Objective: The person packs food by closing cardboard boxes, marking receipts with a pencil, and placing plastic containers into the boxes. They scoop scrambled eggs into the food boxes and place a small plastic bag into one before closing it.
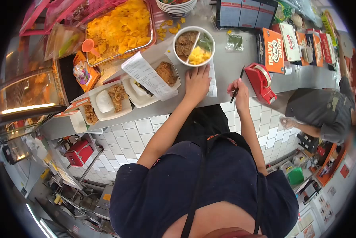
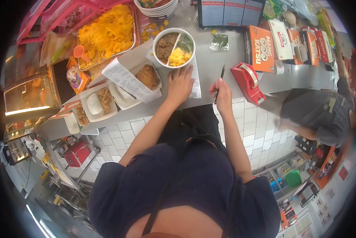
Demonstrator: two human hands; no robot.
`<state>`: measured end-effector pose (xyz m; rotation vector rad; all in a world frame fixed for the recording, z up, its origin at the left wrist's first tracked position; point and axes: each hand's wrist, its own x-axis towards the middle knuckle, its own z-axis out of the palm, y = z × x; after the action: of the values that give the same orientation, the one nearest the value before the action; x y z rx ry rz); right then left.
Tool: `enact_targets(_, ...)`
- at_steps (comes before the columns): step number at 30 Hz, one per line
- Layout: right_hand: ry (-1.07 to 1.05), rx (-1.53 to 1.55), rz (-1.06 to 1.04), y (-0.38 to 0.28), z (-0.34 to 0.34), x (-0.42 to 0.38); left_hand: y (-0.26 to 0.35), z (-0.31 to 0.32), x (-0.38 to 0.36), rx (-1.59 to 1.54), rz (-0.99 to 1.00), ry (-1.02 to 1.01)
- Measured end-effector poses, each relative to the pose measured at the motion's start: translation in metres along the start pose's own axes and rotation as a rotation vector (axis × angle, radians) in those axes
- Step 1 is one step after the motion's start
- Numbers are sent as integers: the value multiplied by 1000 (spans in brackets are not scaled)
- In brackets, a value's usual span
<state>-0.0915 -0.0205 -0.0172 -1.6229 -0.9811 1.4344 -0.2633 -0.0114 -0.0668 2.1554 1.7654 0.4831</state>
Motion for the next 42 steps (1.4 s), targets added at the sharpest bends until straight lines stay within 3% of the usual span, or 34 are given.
enact_targets(5, 26, -185, 16, -16, -7, -9, -8, -10, -6, -44, 42, -53)
enact_targets(7, 27, 74, -45, -25, -13, -10, -6, -17, -7, -74, -10, -180)
enact_targets(9, -94, 113, 71, -14, -32, 0, -6, -9, 2, -108, -67, -233)
enact_targets(11, -364, 832, -15, -9, -20, 9, -8, -10, 13, -166, -70, -126)
enact_targets(12, -489, 906, -85, -2, -15, 18, -7, -9, 19, -173, -89, -136)
enact_targets(13, -476, 919, -54, 2, -8, 25, -4, -8, 25, -181, -112, -144)
enact_targets(16, -140, 223, -371, 24, 5, 41, -3, -5, 25, -178, -110, -95)
enact_targets(19, -202, 227, -232, 33, 1, 34, -18, 0, 19, -168, -54, -25)
enact_targets(20, -200, 218, -430, 34, 5, 39, -26, 4, 18, -187, -18, -18)
enact_targets(21, -206, 226, -418, 35, 3, 42, -29, 4, 20, -208, 19, -10)
enact_targets(23, -114, -108, -320, 35, -7, 44, -23, 3, 18, -196, -19, 3)
enact_targets(25, -52, -37, -291, 27, 1, 51, -18, -1, 23, -201, -56, -10)
enact_targets(26, -121, -56, -323, 24, 5, 55, -15, -6, 28, -201, -64, -14)
enact_targets(28, -350, -231, -442, 20, 4, 66, -8, -19, 35, -230, -204, -225)
enact_targets(31, -267, -103, -281, 20, 10, 65, -13, -15, 30, -224, -157, -191)
enact_targets(33, -247, -109, -291, 17, 13, 68, -14, -14, 31, -187, -167, -210)
enact_targets(35, -454, -270, -414, 17, 8, 69, -12, -13, 30, -193, -168, -188)
enact_targets(36, -350, -158, -259, 18, 6, 66, -13, -13, 30, -195, -170, -188)
enact_targets(37, -354, -161, -259, 19, 7, 68, -13, -14, 29, -179, -157, -186)
enact_targets(39, -417, -272, -482, 19, 7, 69, -13, -14, 27, -168, -151, -188)
enact_targets(40, -523, -347, -437, 13, 2, 66, -14, -14, 27, -188, -154, -183)
enact_targets(42, -409, -221, -325, 15, 2, 65, -14, -13, 28, -211, -157, -178)
